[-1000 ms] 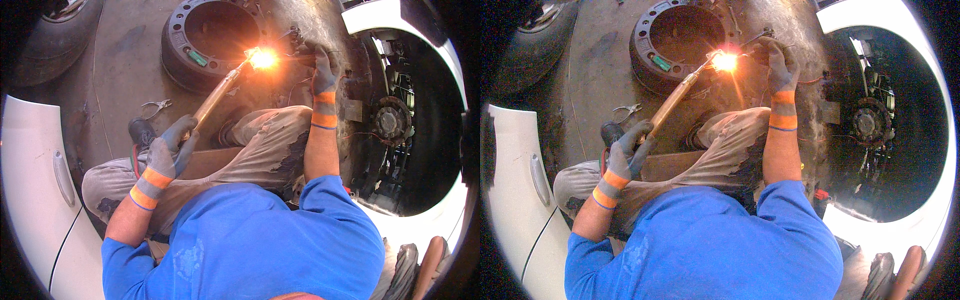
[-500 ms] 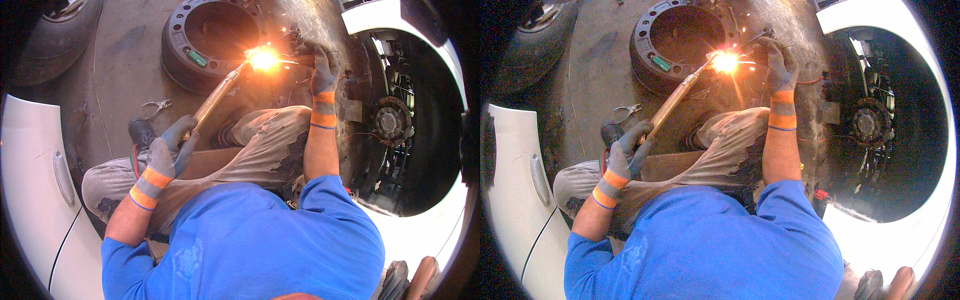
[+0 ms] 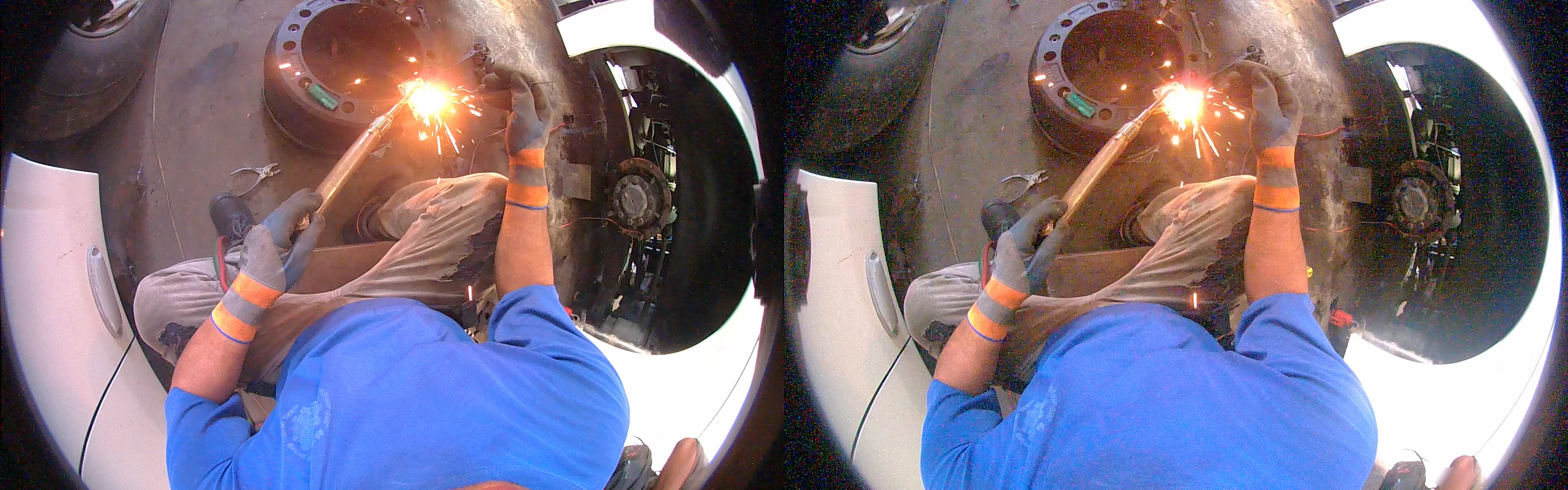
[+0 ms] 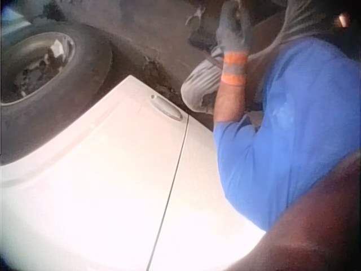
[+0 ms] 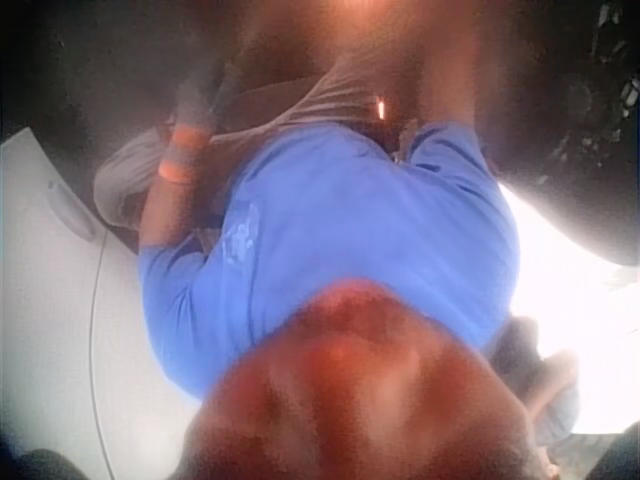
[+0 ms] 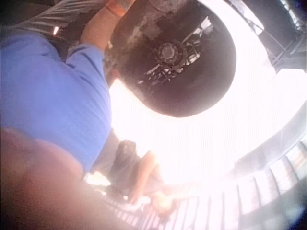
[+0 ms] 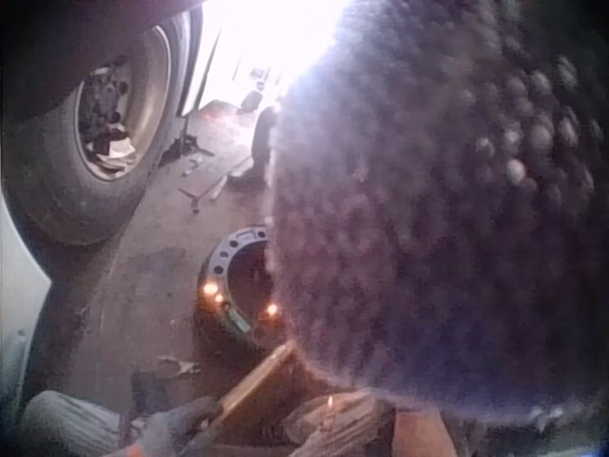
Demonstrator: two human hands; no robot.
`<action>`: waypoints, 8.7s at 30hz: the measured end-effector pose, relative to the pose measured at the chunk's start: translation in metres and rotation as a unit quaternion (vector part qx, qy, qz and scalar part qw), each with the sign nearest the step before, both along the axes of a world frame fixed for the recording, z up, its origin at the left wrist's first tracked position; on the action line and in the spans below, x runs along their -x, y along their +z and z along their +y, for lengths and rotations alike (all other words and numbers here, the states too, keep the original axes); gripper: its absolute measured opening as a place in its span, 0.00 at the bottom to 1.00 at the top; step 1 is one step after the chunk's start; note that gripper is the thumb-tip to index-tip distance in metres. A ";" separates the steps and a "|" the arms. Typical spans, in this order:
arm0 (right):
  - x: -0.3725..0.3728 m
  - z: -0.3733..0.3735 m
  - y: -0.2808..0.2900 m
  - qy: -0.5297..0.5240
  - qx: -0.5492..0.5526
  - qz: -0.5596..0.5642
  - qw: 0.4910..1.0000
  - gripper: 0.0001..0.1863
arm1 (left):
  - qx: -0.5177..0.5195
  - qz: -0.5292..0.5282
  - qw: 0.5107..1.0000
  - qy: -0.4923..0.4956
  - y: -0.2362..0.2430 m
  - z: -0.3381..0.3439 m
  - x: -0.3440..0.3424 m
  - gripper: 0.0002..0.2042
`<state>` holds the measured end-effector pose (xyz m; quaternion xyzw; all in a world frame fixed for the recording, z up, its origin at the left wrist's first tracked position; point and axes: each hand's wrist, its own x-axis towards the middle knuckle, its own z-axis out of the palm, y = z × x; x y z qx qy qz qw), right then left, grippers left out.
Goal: The person welds a metal part using a welding torch, then uses pliers to adjust the part. The person also picks up a plastic bottle and places it on the floor.
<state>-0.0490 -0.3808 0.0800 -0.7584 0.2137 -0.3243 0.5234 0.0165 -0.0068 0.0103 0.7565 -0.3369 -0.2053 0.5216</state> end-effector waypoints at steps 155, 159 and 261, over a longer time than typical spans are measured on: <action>-0.007 -0.001 -0.002 0.017 -0.018 0.010 1.000 0.16 | 0.005 0.029 1.000 -0.001 0.005 0.002 -0.002 0.13; -0.008 -0.003 -0.005 0.028 -0.043 -0.004 0.999 0.16 | 0.013 0.011 1.000 -0.001 0.000 0.001 -0.001 0.13; -0.003 -0.013 -0.006 0.023 -0.013 -0.049 0.998 0.20 | 0.022 -0.040 0.999 -0.008 0.000 -0.002 -0.001 0.12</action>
